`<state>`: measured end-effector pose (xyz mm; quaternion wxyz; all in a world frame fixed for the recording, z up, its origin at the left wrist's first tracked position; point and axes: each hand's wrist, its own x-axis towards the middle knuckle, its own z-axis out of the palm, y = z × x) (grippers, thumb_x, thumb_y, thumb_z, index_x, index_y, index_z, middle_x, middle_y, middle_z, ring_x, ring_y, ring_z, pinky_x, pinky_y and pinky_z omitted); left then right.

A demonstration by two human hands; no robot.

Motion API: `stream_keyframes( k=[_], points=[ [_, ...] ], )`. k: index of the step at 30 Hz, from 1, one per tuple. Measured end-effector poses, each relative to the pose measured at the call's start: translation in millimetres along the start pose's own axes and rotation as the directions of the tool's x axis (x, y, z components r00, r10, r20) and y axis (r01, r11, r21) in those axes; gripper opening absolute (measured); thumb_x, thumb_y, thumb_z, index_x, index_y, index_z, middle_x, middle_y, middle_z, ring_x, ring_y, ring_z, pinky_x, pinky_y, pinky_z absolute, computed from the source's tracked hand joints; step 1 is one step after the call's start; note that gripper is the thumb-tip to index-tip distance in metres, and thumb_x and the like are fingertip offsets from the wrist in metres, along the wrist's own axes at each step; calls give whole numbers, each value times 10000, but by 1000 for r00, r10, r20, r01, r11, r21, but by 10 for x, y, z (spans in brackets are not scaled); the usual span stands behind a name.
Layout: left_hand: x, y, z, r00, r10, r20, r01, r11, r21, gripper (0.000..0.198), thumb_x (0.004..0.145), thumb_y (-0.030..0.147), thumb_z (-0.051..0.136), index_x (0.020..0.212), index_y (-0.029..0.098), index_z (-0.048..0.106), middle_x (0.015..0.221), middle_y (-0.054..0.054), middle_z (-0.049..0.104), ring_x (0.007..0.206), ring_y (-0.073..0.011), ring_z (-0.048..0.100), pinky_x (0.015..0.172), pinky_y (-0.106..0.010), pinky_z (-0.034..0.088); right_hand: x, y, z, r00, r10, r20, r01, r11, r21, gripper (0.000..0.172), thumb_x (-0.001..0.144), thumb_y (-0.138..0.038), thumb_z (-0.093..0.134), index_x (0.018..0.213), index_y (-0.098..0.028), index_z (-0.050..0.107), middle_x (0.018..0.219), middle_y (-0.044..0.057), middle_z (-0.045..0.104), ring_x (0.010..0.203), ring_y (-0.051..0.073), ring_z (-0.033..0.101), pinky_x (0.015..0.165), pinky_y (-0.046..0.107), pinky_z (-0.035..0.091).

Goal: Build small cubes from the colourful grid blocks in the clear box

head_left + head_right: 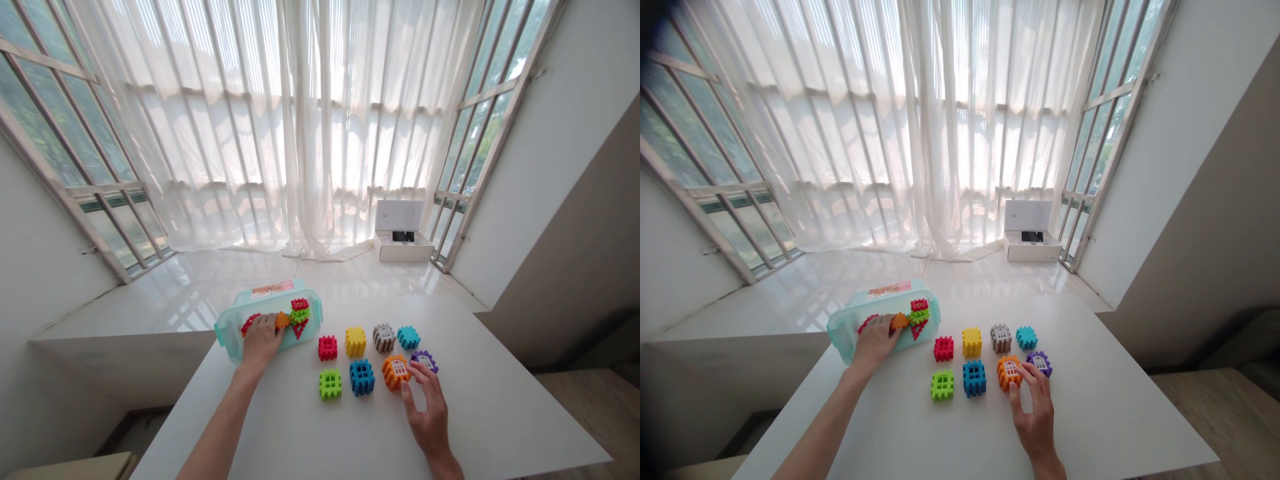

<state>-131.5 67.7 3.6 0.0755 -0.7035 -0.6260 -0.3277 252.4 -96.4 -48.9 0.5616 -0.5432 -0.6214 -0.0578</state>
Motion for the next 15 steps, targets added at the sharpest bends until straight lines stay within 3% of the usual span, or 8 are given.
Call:
stream_keyframes(
  k=[3, 7, 11, 15],
  points=[
    [-95, 18, -100, 1000, -11, -11, 10, 1000, -20, 338, 830, 356, 547, 1108, 193, 648, 1095, -146, 724, 1101, -351, 648, 960, -499, 513, 4, -2, 6, 1000, -14, -1, 14, 1000, 11, 235, 954, -292, 592, 1156, -190, 654, 1203, 140, 637, 1112, 296, 627, 941, 523, 539],
    [-260, 127, -257, 999, -7, -52, -3, 981, -196, 471, 867, 429, 574, 1267, 181, 574, 1212, -142, 691, 1142, -314, 643, 1010, -479, 511, 8, -9, 7, 1000, -17, -15, 18, 1000, 7, 226, 952, -292, 593, 1142, -189, 657, 1193, 136, 639, 1098, 299, 632, 928, 520, 542],
    [-432, 308, -363, 996, 19, -90, -51, 928, -370, 472, 866, 431, 637, 1283, 220, 570, 1247, -111, 683, 1149, -288, 650, 1021, -467, 520, 11, -68, -16, 994, -73, -77, 73, 997, -4, 197, 931, -248, 614, 1111, -190, 668, 1147, 130, 647, 1046, 288, 650, 893, 499, 561],
    [-508, 472, -338, 997, 52, -65, -78, 850, -521, 459, 854, 389, 685, 1277, 248, 575, 1232, -89, 693, 1109, -281, 676, 956, -474, 560, 136, -312, -11, 977, -142, -160, 148, 989, 27, 170, 922, -171, 594, 1073, -210, 664, 1082, 113, 658, 991, 261, 660, 845, 461, 587]
  ],
)
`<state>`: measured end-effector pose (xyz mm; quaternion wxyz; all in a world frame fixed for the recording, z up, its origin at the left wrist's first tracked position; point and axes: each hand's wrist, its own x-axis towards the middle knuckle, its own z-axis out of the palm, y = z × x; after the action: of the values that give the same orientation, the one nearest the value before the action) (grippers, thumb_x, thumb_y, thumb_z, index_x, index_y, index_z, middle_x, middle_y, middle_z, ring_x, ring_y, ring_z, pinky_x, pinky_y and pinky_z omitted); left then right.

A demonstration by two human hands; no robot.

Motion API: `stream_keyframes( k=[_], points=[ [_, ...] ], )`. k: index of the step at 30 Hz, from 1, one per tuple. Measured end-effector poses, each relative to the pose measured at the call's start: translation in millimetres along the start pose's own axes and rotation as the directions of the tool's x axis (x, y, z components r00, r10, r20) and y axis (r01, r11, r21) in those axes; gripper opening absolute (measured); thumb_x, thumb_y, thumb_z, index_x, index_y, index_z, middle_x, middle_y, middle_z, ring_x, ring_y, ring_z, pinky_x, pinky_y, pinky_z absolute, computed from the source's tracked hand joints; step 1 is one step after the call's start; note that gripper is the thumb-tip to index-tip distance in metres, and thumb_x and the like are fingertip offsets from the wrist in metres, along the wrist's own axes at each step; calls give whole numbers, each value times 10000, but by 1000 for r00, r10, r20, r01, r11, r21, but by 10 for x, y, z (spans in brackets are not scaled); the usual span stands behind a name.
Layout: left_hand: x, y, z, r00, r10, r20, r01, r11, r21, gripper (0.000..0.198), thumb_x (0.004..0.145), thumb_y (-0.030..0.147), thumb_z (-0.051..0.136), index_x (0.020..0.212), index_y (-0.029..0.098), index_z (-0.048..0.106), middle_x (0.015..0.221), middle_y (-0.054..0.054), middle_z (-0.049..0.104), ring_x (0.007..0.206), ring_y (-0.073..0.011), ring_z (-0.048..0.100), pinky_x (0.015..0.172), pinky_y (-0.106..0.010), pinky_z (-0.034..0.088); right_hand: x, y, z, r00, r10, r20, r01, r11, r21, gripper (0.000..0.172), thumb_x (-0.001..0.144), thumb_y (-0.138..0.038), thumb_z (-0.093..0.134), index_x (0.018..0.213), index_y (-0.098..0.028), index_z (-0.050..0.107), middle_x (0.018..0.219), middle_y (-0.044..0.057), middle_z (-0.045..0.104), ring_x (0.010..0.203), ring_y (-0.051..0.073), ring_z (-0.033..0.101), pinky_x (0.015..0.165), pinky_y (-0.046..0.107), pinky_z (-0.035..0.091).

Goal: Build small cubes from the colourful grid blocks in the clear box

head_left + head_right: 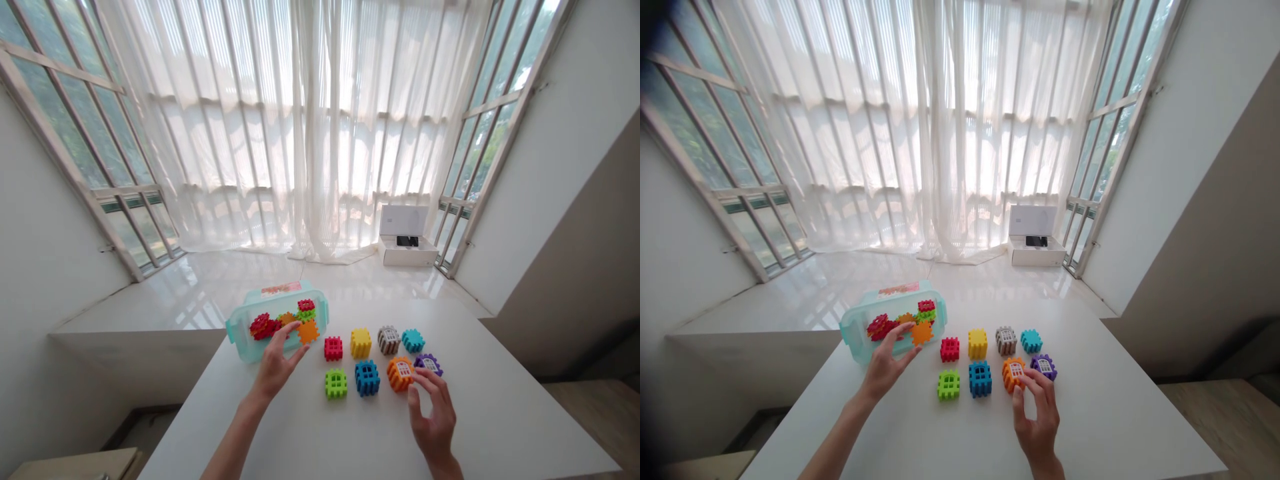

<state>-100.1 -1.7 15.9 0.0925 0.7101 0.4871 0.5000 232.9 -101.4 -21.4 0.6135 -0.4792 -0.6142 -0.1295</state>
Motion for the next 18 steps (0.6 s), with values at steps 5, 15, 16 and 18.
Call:
stream_keyframes(
  k=[5, 15, 16, 18],
  points=[
    [53, 129, 264, 997, 57, 45, -49, 987, -150, 500, 871, 373, 703, 1326, 253, 532, 1225, -94, 694, 998, -232, 711, 837, -405, 615, 554, -387, 355, 966, -121, 229, 81, 981, 177, 241, 934, -188, 573, 1171, -203, 611, 1146, 131, 636, 1077, 258, 643, 866, 435, 598],
    [-84, 135, 533, 878, 478, -17, -478, 878, -21, 567, 930, 157, 627, 1452, 240, 421, 1394, -155, 620, 1245, -247, 636, 979, -367, 573, 852, -403, 1021, 910, -296, 291, 230, 943, 241, 236, 931, -152, 561, 1158, -192, 611, 990, 98, 694, 895, 215, 686, 788, 367, 602],
    [-112, 124, 538, 872, 489, -20, -490, 872, -22, 583, 927, 142, 623, 1462, 236, 411, 1400, -160, 616, 1258, -248, 628, 981, -363, 572, 803, -404, 1022, 908, -301, 292, 233, 941, 247, 227, 928, -145, 563, 1144, -194, 614, 975, 92, 702, 878, 209, 694, 783, 355, 603],
    [-155, 115, 552, 854, 520, -23, -520, 854, -26, 626, 914, 110, 623, 1484, 233, 393, 1397, -164, 617, 1266, -251, 622, 983, -356, 569, 719, -420, 1023, 920, -300, 252, 235, 937, 258, 211, 922, -132, 572, 1118, -195, 616, 949, 83, 716, 857, 196, 709, 775, 324, 605]
  ],
)
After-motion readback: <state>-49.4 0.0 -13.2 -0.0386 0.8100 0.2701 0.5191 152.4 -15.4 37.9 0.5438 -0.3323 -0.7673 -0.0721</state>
